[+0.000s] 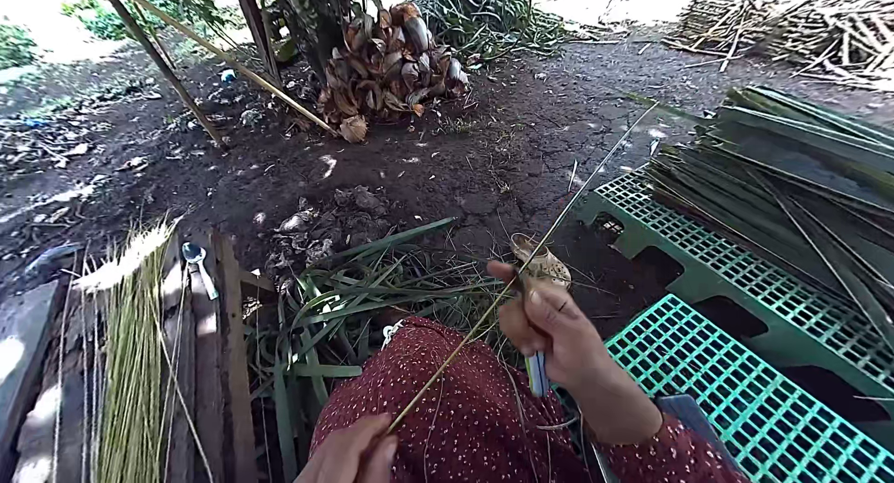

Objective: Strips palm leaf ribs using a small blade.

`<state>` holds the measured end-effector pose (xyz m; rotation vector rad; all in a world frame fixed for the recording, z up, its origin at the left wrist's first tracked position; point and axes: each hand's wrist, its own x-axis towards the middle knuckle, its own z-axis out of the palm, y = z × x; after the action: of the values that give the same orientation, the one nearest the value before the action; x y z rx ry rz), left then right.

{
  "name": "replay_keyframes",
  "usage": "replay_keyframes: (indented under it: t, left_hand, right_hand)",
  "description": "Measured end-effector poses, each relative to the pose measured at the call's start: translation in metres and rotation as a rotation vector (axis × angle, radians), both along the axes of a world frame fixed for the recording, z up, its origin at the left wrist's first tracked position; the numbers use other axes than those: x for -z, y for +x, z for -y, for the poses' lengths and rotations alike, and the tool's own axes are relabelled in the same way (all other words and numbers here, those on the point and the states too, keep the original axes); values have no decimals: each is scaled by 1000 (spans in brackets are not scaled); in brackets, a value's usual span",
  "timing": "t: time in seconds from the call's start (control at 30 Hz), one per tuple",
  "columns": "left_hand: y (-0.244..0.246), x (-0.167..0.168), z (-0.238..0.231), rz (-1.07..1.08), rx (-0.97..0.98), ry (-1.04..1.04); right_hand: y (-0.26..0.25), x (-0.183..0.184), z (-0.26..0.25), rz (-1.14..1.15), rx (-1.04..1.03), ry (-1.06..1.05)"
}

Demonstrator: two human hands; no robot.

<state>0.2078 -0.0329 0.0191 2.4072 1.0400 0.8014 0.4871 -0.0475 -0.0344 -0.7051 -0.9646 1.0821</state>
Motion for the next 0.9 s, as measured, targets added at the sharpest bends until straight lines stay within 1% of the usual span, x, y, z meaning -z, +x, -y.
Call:
replay_keyframes:
  t: [0.07,0.17,0.23,0.33,0.47,0.5,0.53,0.6,0.7,0.73,0.77,0.83,0.9]
  left_hand:
    - [30,-12,1,-15,-21,76]
    - [52,-18,0,-32,-51,162]
    - [53,-19,2,-22,-46,162]
    - [51,-19,5,-2,-23,157]
    - [34,-23,5,1,-47,132]
    - [31,-23,4,1,-42,122]
    - [28,-22,3,1,-39,114]
    - [28,-19,2,8,-41,98]
    - [33,-16,2,32,-41,58]
    - [33,-15,1,37,-40,50]
    - [31,-15,1,39,-35,42]
    - [23,-16,2,28,-17,19]
    - [9,-16,2,12,-11,-6]
  right_hand:
    - [-26,2,8,49,-134,34]
    - [-48,4,15,39,-205,84]
    - [-47,3,16,53,-150,106]
    - [-31,1,11,94,-36,130]
    - [5,-2,-5,-99,238,55]
    - [11,-3,-8,-119,276,46]
    - [12,-4,-8,-112,269,37]
    - [3,-4,-4,-47,121,22]
    - [-26,-3,5,32,-217,58]
    - [-32,-2,6,27,-284,68]
    - [-34,-1,6,21,-296,66]
    - [-25,-1,3,16,-162,18]
    - [1,-2,-7,-45,57,-41]
